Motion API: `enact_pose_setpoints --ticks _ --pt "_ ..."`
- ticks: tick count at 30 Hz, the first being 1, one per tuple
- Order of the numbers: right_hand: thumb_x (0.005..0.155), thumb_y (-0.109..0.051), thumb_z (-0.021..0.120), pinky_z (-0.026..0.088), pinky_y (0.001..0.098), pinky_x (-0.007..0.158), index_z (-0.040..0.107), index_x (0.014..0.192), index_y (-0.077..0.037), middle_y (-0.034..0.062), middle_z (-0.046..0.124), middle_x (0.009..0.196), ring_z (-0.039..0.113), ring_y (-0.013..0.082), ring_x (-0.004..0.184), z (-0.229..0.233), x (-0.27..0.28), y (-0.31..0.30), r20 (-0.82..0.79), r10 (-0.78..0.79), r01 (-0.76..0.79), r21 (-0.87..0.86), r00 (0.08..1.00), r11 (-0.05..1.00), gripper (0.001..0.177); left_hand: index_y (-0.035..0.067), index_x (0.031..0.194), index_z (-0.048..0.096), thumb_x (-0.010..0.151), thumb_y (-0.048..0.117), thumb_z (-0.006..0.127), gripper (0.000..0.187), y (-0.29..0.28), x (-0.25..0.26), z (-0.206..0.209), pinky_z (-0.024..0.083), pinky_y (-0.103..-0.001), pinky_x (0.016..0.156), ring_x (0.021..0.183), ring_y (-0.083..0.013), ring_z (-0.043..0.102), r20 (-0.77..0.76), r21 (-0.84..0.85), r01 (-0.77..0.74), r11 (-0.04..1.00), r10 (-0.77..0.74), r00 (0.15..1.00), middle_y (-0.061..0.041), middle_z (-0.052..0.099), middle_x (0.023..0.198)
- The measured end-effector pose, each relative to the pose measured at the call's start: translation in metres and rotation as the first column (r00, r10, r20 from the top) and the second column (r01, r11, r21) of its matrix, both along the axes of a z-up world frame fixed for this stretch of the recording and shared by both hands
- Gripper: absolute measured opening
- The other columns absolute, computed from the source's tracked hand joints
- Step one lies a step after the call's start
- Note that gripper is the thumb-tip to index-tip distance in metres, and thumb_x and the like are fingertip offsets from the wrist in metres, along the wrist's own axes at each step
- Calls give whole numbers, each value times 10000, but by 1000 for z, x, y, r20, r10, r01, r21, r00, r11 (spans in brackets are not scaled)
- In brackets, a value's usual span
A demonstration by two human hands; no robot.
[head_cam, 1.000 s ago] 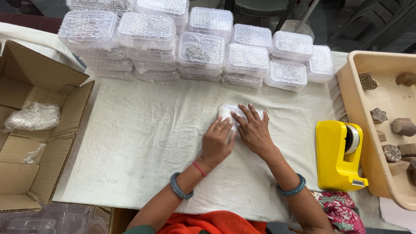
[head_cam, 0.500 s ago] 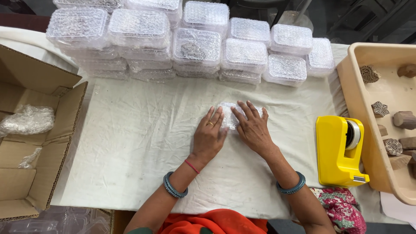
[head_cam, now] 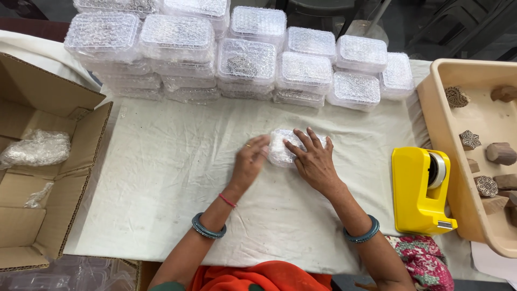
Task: The person wipes a clear plastic container with a cloth, places a decorative metal object inside, and closes the lid. They then wrap the container in bubble wrap and secure it with tape from a yellow dispenser.
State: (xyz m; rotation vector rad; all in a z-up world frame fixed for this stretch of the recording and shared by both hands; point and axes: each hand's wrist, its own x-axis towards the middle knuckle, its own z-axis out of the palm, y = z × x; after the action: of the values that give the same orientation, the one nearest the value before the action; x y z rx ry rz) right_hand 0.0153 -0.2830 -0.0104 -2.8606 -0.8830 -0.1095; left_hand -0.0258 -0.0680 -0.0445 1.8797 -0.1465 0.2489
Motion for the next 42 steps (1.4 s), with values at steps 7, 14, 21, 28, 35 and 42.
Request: enact_pose_setpoints --ticks 7,14,21,28,35,42 --pt "932 -208 586 219 737 1113 558 1450 -369 33 390 1597 295 332 1496 -2 2 -2 -14 -3 3 8 1000 1000 544 36 1376 661 1018 129 635 370 -3 -5 -4 458 -379 1178 1450 -288 511 170 98 45 994 -61 984 -94 605 1503" --pt "915 -185 574 198 729 1124 582 1437 -347 33 405 1597 311 326 1496 -3 2 0 -30 -11 13 55 999 998 547 -182 1327 522 786 362 802 816 -14 -13 37 384 -490 1115 1373 -393 426 306 570 -34 821 -174 936 -268 473 1448" --pt "964 -213 561 180 733 1151 561 1476 -316 28 443 1589 322 313 1515 -5 3 -5 -78 -8 24 208 997 978 522 -177 1392 457 889 252 761 728 -18 -9 3 407 -470 1164 1427 -382 436 309 750 -125 649 -178 934 -268 441 1520" --pt "1004 -334 555 216 730 1097 612 1412 -338 46 422 1584 332 352 1482 2 -1 -2 4 34 -34 82 999 996 412 -101 1447 461 855 199 783 738 -19 -13 8 415 -397 1176 1438 -378 429 269 635 -54 771 -155 950 -263 439 1518" --pt "988 -324 565 218 723 1091 635 1383 -302 53 435 1573 341 350 1476 1 -1 -2 14 15 -16 91 1000 996 402 -67 1437 497 832 217 802 735 -24 -11 2 406 -421 1187 1436 -356 409 329 663 -110 741 -155 932 -218 462 1505" --pt "971 -186 662 243 624 1196 686 1320 -182 28 588 1478 440 253 1485 -1 4 -22 -25 -64 68 477 998 876 349 -20 1436 529 871 321 798 712 -27 -15 14 351 -434 1184 1336 -251 461 380 752 -222 620 -132 916 -100 511 1399"
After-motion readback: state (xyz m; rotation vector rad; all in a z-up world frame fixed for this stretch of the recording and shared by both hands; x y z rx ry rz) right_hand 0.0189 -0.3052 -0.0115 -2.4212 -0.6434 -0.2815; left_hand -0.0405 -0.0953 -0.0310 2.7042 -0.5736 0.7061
